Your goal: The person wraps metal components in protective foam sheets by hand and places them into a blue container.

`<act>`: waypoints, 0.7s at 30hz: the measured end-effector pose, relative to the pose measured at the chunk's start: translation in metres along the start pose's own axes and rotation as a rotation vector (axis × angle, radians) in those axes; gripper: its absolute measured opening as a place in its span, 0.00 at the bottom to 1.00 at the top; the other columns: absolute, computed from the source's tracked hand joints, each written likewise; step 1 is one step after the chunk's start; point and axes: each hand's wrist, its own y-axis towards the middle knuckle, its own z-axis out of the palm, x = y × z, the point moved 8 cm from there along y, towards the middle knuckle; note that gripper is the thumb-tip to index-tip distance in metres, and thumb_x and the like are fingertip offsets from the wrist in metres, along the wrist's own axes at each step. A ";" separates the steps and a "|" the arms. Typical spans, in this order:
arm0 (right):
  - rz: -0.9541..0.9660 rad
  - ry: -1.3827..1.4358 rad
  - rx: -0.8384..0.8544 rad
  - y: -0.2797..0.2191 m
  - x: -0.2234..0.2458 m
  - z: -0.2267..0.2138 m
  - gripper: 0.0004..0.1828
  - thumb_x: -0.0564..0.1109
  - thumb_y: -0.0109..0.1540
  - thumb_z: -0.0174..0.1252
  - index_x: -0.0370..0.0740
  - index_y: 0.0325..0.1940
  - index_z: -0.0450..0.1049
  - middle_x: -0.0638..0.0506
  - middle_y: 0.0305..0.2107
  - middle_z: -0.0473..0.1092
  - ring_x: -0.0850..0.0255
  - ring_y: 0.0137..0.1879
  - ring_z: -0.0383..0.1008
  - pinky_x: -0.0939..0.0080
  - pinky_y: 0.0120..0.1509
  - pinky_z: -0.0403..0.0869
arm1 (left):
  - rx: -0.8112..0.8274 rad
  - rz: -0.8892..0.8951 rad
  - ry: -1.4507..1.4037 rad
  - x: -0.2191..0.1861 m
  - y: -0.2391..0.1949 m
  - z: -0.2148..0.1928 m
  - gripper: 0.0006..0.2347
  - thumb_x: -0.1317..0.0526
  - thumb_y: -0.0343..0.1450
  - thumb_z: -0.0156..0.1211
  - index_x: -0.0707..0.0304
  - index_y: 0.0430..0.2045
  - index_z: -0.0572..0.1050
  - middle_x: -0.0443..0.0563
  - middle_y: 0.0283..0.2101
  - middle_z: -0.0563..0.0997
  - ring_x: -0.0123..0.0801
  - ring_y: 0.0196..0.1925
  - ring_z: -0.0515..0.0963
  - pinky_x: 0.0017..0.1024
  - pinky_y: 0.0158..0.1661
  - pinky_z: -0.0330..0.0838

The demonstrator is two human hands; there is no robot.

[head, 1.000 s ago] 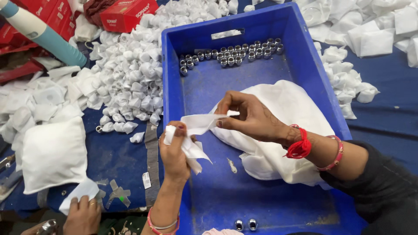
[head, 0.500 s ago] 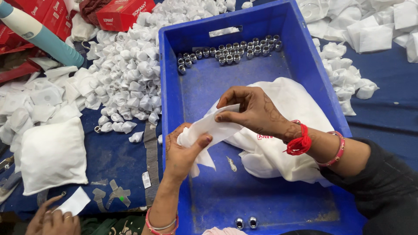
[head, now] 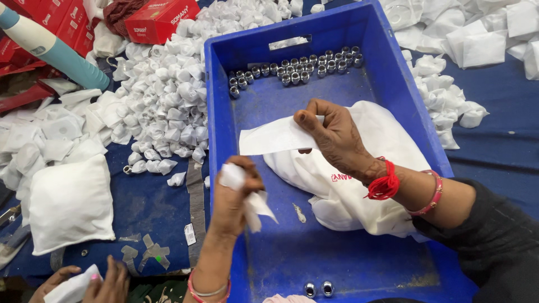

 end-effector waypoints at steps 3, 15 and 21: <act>-0.018 -0.212 0.005 -0.009 -0.004 0.007 0.19 0.53 0.69 0.58 0.38 0.30 0.71 0.58 0.23 0.67 0.76 0.28 0.60 0.70 0.28 0.62 | -0.042 0.018 0.170 0.015 -0.005 0.010 0.13 0.66 0.66 0.71 0.66 0.41 0.75 0.45 0.34 0.76 0.26 0.35 0.76 0.27 0.37 0.74; 0.008 -0.101 0.068 0.009 -0.001 -0.004 0.18 0.54 0.73 0.46 0.38 0.42 0.71 0.50 0.29 0.73 0.66 0.33 0.75 0.67 0.37 0.75 | -0.401 0.091 -0.216 0.010 -0.011 -0.023 0.13 0.58 0.73 0.67 0.65 0.45 0.75 0.44 0.36 0.75 0.25 0.36 0.76 0.28 0.40 0.73; 0.155 -0.598 0.211 0.072 -0.035 -0.003 0.13 0.52 0.66 0.55 0.40 0.45 0.73 0.51 0.35 0.76 0.64 0.39 0.79 0.60 0.43 0.77 | -0.470 0.124 -0.250 -0.007 -0.011 -0.033 0.22 0.48 0.67 0.69 0.61 0.48 0.71 0.45 0.36 0.77 0.27 0.35 0.78 0.31 0.38 0.76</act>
